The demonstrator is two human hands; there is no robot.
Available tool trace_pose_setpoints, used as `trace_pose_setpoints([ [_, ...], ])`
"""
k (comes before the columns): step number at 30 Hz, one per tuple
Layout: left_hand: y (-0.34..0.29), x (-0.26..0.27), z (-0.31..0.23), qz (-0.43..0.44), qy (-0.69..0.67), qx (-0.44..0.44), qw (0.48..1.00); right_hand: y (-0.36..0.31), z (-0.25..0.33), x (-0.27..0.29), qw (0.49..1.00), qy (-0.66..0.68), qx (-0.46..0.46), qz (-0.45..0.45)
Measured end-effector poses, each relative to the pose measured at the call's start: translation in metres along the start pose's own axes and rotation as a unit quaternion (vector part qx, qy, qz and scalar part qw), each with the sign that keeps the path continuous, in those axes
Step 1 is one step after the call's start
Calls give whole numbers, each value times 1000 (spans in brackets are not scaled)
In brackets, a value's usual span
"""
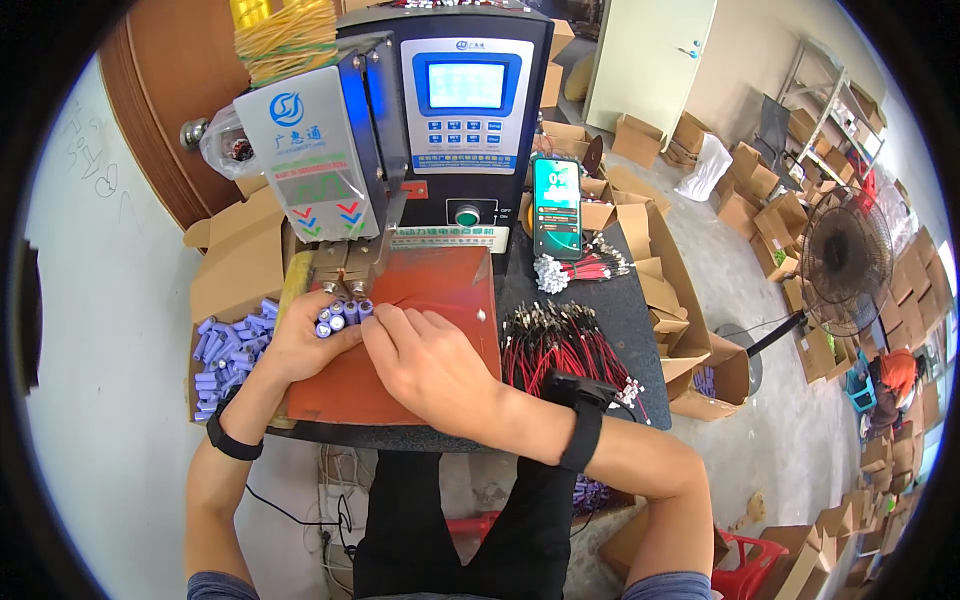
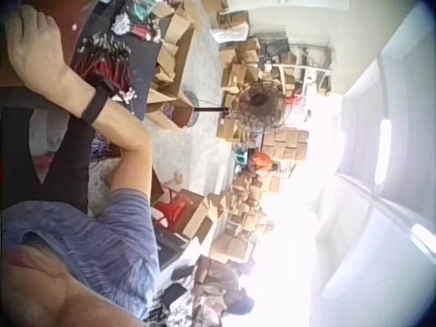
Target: Spot welding lithium-ion battery cells together using a spot welding machine.
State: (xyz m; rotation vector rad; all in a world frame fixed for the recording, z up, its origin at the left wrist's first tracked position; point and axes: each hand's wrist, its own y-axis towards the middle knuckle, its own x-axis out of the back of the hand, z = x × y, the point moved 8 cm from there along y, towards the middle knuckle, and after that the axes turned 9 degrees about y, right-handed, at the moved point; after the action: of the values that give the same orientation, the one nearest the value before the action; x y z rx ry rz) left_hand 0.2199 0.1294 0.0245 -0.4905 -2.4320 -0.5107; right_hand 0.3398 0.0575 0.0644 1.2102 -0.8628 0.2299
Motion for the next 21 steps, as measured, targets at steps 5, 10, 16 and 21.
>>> trace_pose_setpoints([
  [5, 0, 3, 0, -6, -10, -7, 1000, 6, -10, -16, 1000, 0, 1, 15],
  [10, 0, 4, -3, -24, -37, -51, 998, 2, -16, -19, 999, -12, 42, 3],
  [16, -1, 3, -4, -3, -58, -7, 998, 1, -25, -24, 999, 46, 7, 14],
  [21, -2, 7, -5, -38, 3, -24, 999, 2, -31, -16, 996, 61, -39, -44],
])
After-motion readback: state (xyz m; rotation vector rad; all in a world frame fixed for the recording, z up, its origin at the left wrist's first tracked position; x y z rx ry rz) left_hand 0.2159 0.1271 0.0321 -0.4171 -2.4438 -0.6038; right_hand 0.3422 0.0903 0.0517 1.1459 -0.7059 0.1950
